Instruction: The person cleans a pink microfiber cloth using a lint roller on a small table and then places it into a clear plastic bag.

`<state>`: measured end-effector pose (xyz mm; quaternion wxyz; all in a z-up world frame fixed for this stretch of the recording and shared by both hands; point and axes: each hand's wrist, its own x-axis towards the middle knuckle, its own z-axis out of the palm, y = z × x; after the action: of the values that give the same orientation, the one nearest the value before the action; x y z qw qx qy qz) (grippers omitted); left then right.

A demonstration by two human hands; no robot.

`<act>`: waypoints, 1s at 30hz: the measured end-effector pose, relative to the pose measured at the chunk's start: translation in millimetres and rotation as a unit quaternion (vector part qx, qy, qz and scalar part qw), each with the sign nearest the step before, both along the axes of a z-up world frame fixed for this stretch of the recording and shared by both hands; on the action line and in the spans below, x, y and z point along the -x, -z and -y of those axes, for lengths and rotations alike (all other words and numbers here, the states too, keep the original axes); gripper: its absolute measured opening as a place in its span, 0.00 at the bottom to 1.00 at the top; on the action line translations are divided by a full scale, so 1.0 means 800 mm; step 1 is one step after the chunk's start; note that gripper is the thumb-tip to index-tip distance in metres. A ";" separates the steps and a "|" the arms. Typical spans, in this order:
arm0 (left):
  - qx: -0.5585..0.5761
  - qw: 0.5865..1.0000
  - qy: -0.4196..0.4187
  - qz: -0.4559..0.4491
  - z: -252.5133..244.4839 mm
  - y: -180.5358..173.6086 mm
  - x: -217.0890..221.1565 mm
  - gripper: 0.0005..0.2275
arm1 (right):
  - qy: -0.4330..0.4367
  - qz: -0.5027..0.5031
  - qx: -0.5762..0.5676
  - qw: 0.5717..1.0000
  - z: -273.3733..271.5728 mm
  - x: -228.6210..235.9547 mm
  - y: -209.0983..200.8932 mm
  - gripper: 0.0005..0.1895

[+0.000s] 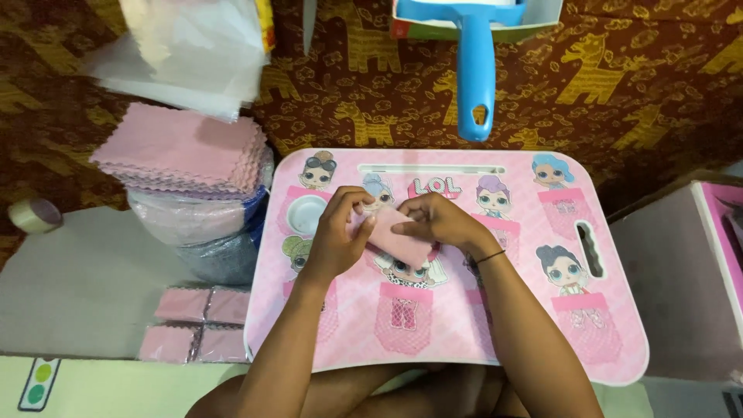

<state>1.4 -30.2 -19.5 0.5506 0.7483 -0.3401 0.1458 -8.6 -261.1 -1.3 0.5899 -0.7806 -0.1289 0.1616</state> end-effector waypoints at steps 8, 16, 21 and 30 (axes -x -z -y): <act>0.021 0.983 -0.109 0.145 -0.008 -0.017 -0.004 0.05 | 0.009 -0.022 -0.096 0.995 0.018 -0.015 0.024 0.05; 0.003 0.938 -0.194 0.286 -0.045 -0.131 0.020 0.05 | 0.030 -0.019 -0.125 0.992 0.032 -0.031 0.064 0.05; -0.134 0.891 -0.313 0.300 -0.092 -0.219 0.026 0.14 | 0.116 -0.058 -0.026 0.991 0.018 -0.014 0.031 0.18; -0.419 0.778 -0.345 0.316 -0.160 -0.262 -0.024 0.18 | 0.122 -0.066 -0.038 0.990 0.019 -0.015 0.029 0.12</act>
<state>20.7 97.5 190.3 -0.0429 0.8844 -0.2413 0.3973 3.1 -276.0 -24.4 0.6417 -0.7550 0.0005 0.1349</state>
